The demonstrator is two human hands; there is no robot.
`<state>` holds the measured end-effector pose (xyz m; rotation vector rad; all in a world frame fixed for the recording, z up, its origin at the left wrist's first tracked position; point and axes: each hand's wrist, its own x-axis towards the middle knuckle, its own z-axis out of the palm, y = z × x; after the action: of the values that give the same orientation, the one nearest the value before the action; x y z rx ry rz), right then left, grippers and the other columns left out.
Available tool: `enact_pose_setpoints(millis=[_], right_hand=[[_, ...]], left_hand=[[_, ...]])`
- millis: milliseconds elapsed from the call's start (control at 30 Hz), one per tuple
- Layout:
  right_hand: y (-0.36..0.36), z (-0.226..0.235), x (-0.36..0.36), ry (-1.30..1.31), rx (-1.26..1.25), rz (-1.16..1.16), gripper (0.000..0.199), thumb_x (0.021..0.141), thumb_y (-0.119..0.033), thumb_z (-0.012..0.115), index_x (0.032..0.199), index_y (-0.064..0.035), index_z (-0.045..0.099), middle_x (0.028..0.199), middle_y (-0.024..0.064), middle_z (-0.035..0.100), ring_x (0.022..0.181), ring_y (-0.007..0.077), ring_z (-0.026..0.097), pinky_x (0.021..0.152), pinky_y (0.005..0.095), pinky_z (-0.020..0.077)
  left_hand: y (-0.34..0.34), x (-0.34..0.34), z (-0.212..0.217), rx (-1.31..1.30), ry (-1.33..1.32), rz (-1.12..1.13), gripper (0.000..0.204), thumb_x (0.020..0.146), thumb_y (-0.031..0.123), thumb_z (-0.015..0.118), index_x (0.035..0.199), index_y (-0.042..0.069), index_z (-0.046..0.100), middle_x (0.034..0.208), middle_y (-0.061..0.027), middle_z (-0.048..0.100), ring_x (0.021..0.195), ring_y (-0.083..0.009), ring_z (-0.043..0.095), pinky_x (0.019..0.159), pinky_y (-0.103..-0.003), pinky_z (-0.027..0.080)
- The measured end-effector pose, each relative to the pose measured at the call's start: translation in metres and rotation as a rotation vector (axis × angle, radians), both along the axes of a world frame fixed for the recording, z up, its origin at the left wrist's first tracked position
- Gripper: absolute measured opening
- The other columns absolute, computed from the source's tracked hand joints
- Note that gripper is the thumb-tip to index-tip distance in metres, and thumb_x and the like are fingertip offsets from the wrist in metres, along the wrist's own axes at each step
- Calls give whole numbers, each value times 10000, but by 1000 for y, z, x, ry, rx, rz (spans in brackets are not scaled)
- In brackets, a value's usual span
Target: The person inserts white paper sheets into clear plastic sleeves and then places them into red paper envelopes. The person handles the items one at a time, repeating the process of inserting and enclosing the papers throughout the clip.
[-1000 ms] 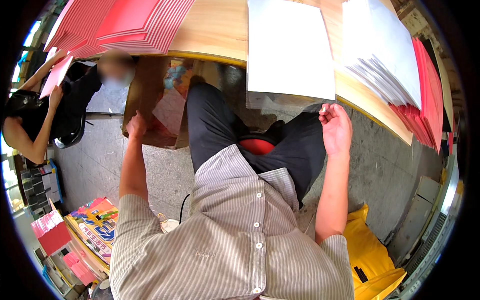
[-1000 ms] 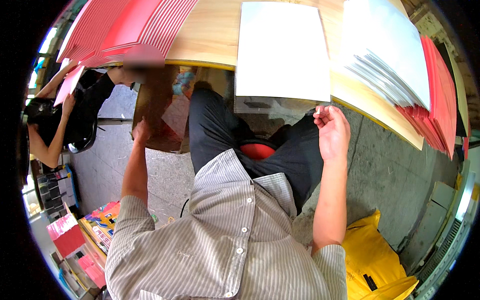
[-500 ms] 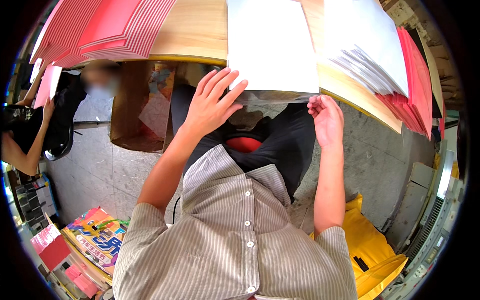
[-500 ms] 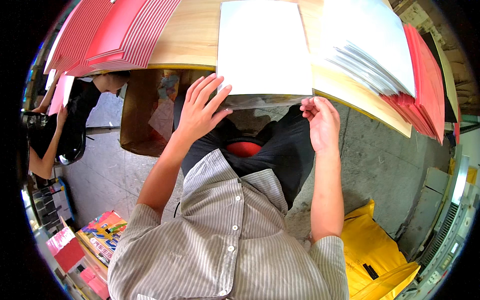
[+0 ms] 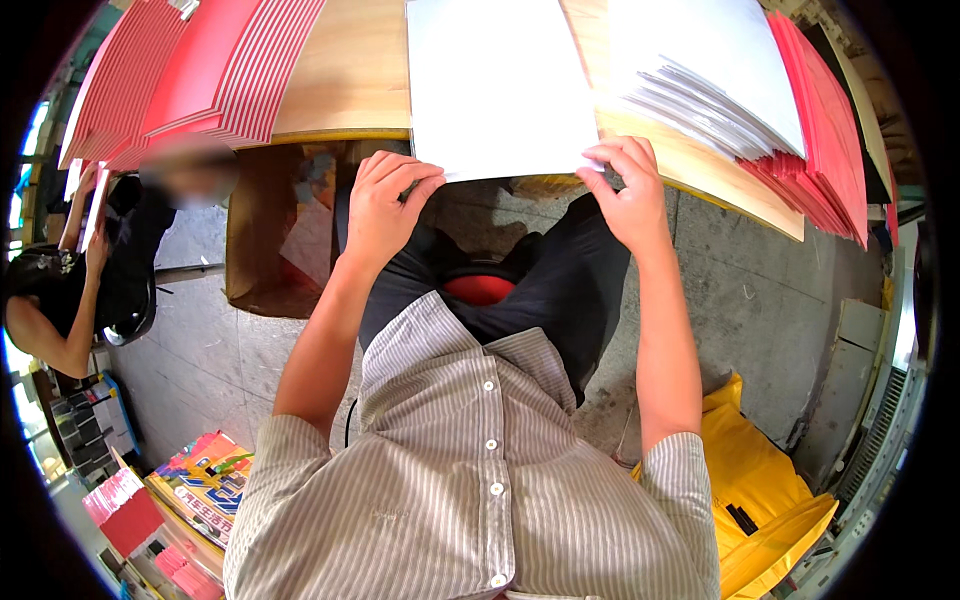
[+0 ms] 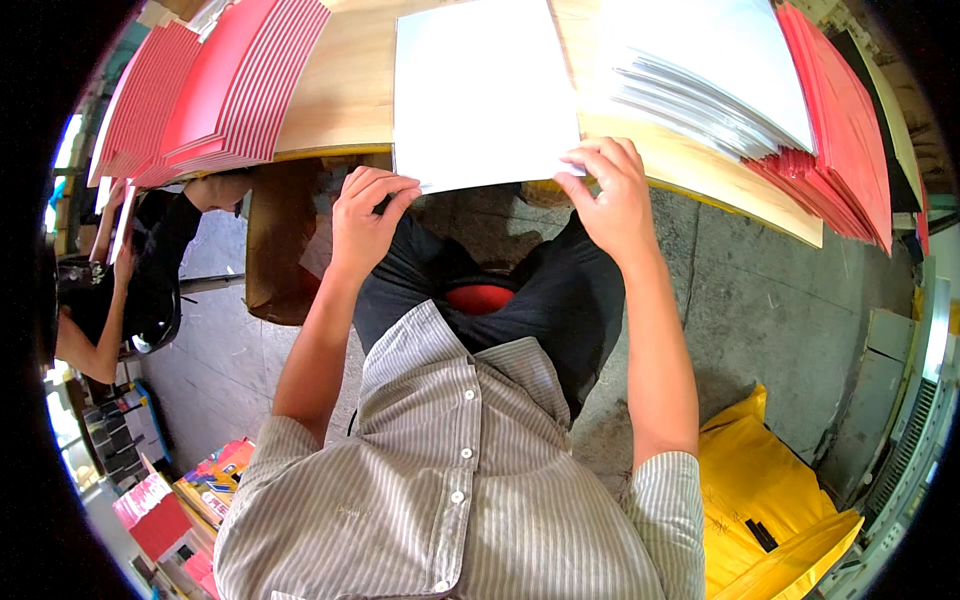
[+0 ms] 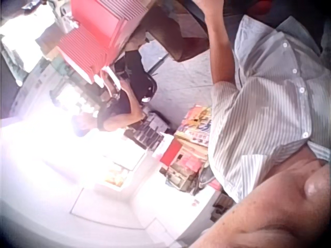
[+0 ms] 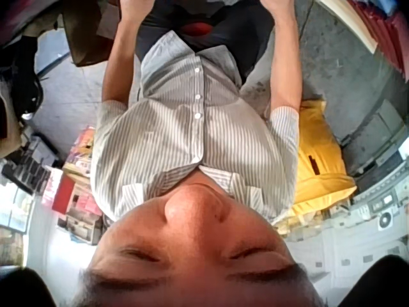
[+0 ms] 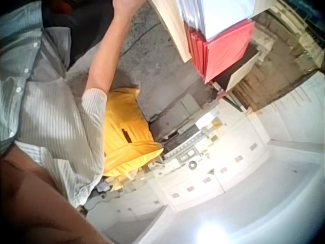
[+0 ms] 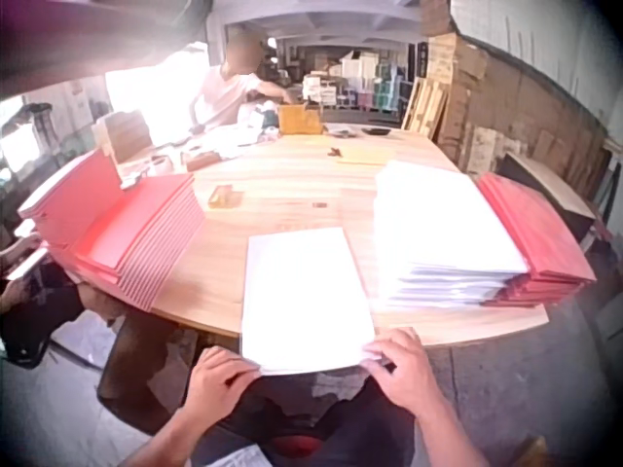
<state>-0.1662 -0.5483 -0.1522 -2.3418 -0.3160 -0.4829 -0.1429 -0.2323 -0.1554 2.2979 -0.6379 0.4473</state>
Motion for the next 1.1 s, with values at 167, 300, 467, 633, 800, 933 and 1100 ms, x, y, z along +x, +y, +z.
enact_pose_setpoints(millis=[167, 300, 467, 633, 800, 933, 1100], right_hand=[[2, 9, 8, 186, 256, -41, 124, 828, -88, 757, 892, 6, 706, 891, 90, 658, 932, 244, 591, 791, 338, 495], [0, 6, 10, 199, 226, -64, 117, 842, -76, 733, 895, 21, 695, 868, 96, 656, 898, 233, 598, 785, 331, 502], [3, 9, 10, 228, 254, -102, 113, 851, -74, 711, 882, 31, 688, 858, 110, 653, 867, 246, 602, 794, 338, 506], [4, 11, 12, 225, 200, -124, 98, 863, -70, 692, 871, 27, 678, 864, 123, 657, 877, 257, 608, 797, 354, 507], [7, 7, 13, 178, 111, -177, 101, 879, -77, 673, 889, 22, 656, 899, 144, 663, 918, 318, 604, 842, 402, 494], [10, 6, 13, 158, 75, -205, 104, 890, -86, 660, 883, 16, 637, 917, 155, 662, 944, 354, 595, 866, 429, 482], [12, 8, 15, 200, 42, -243, 107, 899, -94, 655, 877, 9, 636, 915, 155, 664, 949, 349, 600, 868, 433, 481]], left_hand=[[-5, 0, 5, -138, 170, 68, 87, 824, 100, 771, 898, 58, 750, 838, -55, 694, 793, -217, 641, 754, -315, 507], [-7, 0, 6, -242, 338, 119, 92, 851, 70, 760, 925, 18, 746, 845, -64, 699, 768, -149, 640, 736, -269, 510], [-7, 3, 6, -280, 414, 144, 110, 852, 73, 764, 932, 0, 745, 843, -62, 704, 761, -121, 635, 724, -256, 507], [-7, 4, 1, -360, 465, 191, 123, 858, 102, 767, 912, -7, 749, 785, -59, 712, 696, -96, 617, 677, -251, 507], [-5, 5, 0, -375, 535, 216, 129, 870, 94, 766, 915, -24, 739, 774, -11, 693, 701, -62, 581, 683, -226, 490], [-4, 6, 2, -346, 567, 233, 131, 878, 91, 764, 919, -30, 733, 780, 7, 681, 704, -53, 563, 678, -214, 478], [-5, 9, -1, -328, 530, 246, 185, 869, 149, 766, 902, -31, 734, 714, -53, 687, 644, -90, 594, 642, -251, 499]])
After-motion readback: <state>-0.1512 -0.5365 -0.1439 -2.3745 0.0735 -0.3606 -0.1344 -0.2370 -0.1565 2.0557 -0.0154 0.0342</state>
